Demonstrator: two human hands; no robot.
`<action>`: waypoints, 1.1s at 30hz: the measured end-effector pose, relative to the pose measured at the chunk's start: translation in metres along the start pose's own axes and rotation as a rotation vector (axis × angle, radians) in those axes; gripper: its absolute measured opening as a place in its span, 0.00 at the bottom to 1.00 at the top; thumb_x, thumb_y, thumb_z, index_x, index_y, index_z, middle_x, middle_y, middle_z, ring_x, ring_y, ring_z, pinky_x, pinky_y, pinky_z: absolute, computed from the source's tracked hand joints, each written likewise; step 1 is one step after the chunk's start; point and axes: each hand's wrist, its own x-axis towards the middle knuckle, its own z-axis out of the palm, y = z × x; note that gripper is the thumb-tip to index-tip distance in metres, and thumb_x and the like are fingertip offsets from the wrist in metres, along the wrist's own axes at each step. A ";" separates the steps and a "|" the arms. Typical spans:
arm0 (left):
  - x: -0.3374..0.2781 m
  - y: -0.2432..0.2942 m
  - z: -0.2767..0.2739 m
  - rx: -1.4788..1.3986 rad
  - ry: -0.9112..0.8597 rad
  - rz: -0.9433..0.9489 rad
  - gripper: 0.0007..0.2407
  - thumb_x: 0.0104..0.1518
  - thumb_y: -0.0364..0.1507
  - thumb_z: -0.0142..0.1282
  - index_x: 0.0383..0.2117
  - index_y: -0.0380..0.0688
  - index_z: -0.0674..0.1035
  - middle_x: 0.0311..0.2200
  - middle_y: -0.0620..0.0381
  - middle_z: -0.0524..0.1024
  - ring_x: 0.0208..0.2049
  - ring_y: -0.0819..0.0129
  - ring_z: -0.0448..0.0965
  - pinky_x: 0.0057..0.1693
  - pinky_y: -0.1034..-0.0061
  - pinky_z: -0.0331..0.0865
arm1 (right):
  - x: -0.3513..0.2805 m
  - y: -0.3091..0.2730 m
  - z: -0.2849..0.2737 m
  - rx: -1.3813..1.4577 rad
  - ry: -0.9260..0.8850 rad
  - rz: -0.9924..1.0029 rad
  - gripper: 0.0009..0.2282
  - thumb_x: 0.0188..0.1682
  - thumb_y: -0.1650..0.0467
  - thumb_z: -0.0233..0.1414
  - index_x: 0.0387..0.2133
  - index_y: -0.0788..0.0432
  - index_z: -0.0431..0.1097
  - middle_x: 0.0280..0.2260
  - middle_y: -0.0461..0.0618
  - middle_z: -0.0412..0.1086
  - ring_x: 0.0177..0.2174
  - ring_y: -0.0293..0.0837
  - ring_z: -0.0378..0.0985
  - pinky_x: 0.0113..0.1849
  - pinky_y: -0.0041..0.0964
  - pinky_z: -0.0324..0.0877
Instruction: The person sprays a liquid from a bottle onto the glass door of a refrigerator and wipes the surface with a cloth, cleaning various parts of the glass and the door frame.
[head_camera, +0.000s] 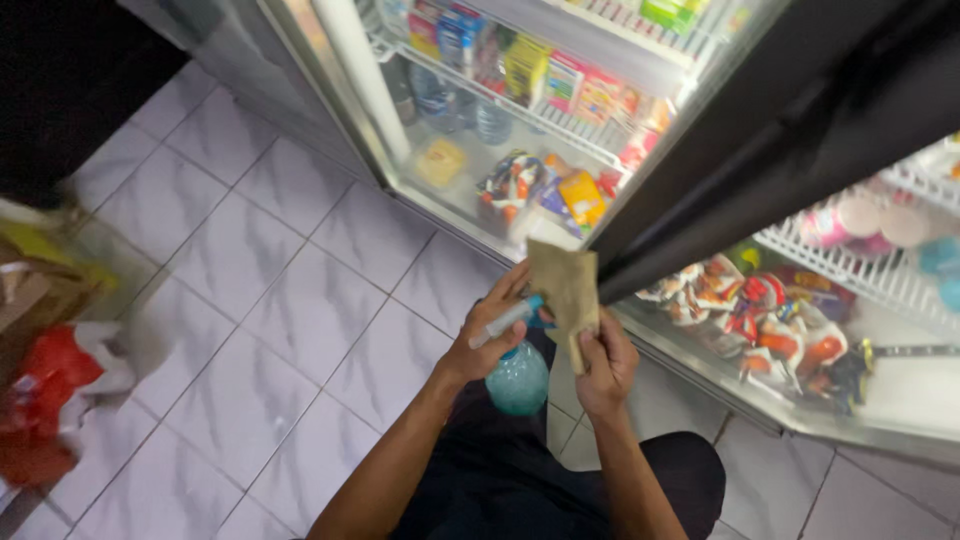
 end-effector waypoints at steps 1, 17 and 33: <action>-0.004 0.020 -0.013 -0.140 0.020 -0.131 0.21 0.67 0.42 0.51 0.53 0.34 0.76 0.57 0.44 0.70 0.61 0.57 0.69 0.67 0.64 0.60 | 0.009 -0.015 0.016 0.088 -0.060 0.044 0.17 0.56 0.77 0.46 0.57 0.69 0.69 0.46 0.53 0.74 0.42 0.38 0.76 0.46 0.31 0.71; 0.053 0.484 -0.104 0.169 0.500 -0.391 0.10 0.64 0.30 0.52 0.43 0.36 0.80 0.43 0.52 0.76 0.44 0.65 0.77 0.52 0.73 0.70 | 0.134 -0.420 0.272 -0.169 -0.521 0.363 0.09 0.51 0.78 0.57 0.44 0.69 0.73 0.38 0.50 0.78 0.38 0.35 0.78 0.41 0.31 0.74; 0.123 0.630 -0.142 0.103 0.582 -0.265 0.10 0.67 0.28 0.51 0.45 0.33 0.80 0.46 0.52 0.76 0.47 0.65 0.77 0.53 0.74 0.71 | 0.207 -0.583 0.370 -0.276 -0.547 0.059 0.23 0.45 0.77 0.57 0.55 0.68 0.61 0.52 0.57 0.67 0.48 0.43 0.73 0.43 0.36 0.76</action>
